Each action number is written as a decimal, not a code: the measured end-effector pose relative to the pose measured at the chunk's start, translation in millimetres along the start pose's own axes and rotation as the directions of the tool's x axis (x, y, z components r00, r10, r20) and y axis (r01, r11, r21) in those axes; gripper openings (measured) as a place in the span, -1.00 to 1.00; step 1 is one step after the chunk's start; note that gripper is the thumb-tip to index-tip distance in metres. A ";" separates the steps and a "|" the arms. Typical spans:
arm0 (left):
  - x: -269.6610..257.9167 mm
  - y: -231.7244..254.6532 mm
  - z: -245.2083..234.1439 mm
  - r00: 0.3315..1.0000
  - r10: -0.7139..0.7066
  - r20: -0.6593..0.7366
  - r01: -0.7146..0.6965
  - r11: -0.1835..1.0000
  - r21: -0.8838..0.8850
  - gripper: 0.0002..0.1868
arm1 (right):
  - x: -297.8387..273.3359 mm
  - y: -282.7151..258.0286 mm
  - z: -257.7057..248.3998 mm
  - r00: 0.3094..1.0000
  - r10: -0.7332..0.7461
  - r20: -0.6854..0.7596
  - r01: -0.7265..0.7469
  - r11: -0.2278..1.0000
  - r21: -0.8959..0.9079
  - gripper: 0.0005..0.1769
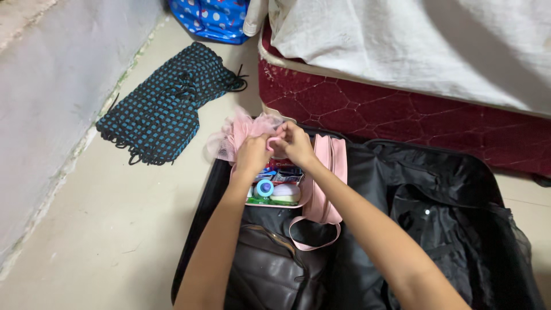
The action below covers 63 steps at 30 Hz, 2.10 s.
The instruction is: The person packs a black rolling suitcase with toiletries and personal items. They transfer items from a pink toiletry bag and a small basket into the suitcase, then place the bags and a brown handbag inside. The person also handles a black garment bag and a pink bath sponge during the process.
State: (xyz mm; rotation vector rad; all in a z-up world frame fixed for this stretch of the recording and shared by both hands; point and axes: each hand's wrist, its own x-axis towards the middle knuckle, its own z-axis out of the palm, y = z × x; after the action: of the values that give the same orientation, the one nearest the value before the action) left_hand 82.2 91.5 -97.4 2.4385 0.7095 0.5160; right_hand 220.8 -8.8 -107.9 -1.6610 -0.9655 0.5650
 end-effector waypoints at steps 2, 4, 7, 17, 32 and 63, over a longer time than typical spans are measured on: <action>-3.1 -9.2 -4.2 0.999 0.032 0.043 -0.033 0.999 0.013 -0.68 | -3.3 -3.2 -6.2 0.998 -0.029 0.059 0.026 0.999 0.047 -0.80; -4.2 -17.4 -11.7 0.995 -0.004 0.100 0.000 0.999 0.039 -0.76 | -4.6 -7.3 -15.3 0.983 -0.123 0.137 0.096 0.977 0.189 -0.81; -7.3 -26.6 -25.6 0.990 -0.095 0.106 0.095 0.995 0.005 -0.81 | -12.9 -14.4 -23.2 0.977 -0.089 0.192 0.062 0.988 0.143 -0.86; -66.2 -54.5 -31.1 0.925 -0.366 -0.101 0.357 0.929 -0.092 -0.76 | -17.1 -13.1 -21.2 0.958 -0.273 0.089 0.286 0.878 -0.384 -0.43; -100.0 -72.2 -8.8 0.902 -0.430 0.045 0.432 0.899 -0.069 -0.76 | -77.2 -24.0 -31.8 0.948 -0.271 0.166 0.312 0.895 -0.318 -0.37; -117.9 178.7 -55.2 0.876 0.404 0.264 -0.461 0.863 0.209 -0.66 | -296.5 -58.8 -197.1 0.979 -0.068 -0.190 0.004 0.949 -0.316 -0.39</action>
State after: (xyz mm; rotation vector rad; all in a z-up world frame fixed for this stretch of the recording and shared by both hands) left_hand 29.0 -83.0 27.6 2.8710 0.1331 0.3314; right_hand 189.0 -358.2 -23.5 -1.9369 -0.9724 0.2192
